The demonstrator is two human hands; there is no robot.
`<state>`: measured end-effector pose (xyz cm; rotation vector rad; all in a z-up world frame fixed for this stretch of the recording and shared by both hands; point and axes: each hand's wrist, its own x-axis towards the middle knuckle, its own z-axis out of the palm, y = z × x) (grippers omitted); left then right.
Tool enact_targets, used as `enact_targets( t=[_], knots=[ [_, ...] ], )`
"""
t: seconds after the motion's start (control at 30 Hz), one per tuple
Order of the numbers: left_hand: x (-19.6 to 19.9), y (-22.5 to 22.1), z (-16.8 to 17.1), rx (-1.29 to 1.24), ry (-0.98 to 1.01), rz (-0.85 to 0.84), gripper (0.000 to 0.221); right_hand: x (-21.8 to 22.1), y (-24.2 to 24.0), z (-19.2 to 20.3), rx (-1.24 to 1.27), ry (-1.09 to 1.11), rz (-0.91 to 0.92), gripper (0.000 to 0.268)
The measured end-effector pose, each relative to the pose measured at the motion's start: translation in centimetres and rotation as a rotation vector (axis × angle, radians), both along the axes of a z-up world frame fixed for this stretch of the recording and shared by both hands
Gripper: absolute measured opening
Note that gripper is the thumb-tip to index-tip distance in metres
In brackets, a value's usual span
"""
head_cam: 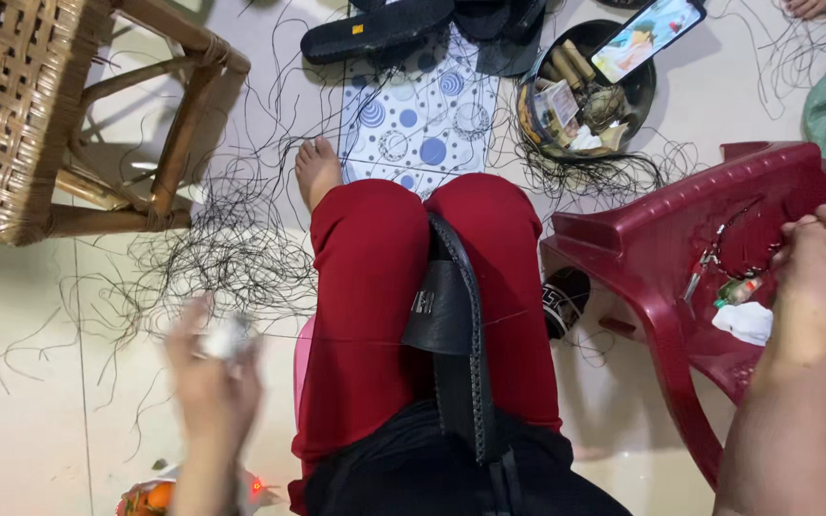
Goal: The person is repairing a black sandal by wrapping white material around a strap and using a handheld stitching tool to secure it while sitting on the floor.
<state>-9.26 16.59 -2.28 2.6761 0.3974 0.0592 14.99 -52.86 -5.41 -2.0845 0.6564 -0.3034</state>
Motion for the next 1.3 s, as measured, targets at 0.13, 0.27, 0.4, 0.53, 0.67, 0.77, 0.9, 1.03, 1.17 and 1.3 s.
enact_targets(
  t=[0.13,0.27,0.4,0.53,0.67,0.77,0.9,1.03,1.17,1.3],
  knots=[
    [3.9,-10.4,7.9,-0.806,-0.017,-0.125,0.036,-2.4,12.4,5.5,-0.192,0.135,0.167,0.023],
    [4.3,-13.5,7.9,-0.858,0.502,-0.479,0.031,-5.8,24.0,8.7,0.097,0.212,0.604,0.022],
    [6.6,-14.5,11.3,-1.550,0.225,-0.684,0.040,-8.4,27.4,8.5,0.291,0.324,1.151,0.045],
    [6.9,-12.4,9.7,-1.215,-0.021,-0.568,0.057,-8.3,27.1,10.3,0.114,0.388,1.402,0.032],
    [4.6,-12.1,6.3,-0.099,-0.098,-0.360,0.044,-7.8,27.4,10.7,0.493,0.215,1.241,0.031],
    [4.0,-12.5,6.7,-0.121,0.126,-0.321,0.042,-7.9,30.0,9.8,0.881,0.190,1.084,0.042],
    [2.8,-12.8,7.2,-0.590,0.234,-0.409,0.049,-8.0,32.2,8.3,1.321,0.180,0.756,0.038],
    [1.4,-12.3,6.9,-1.143,0.386,-0.473,0.050,-8.3,31.2,6.4,1.249,0.334,0.672,0.040],
    [0.8,-10.1,6.8,-1.749,0.730,-0.219,0.034,-5.5,28.6,5.1,0.851,0.428,0.706,0.038],
    [-6.1,-0.5,0.5,-0.990,0.754,0.785,0.014,-0.4,25.5,9.8,0.182,0.561,0.544,0.057]
  ],
)
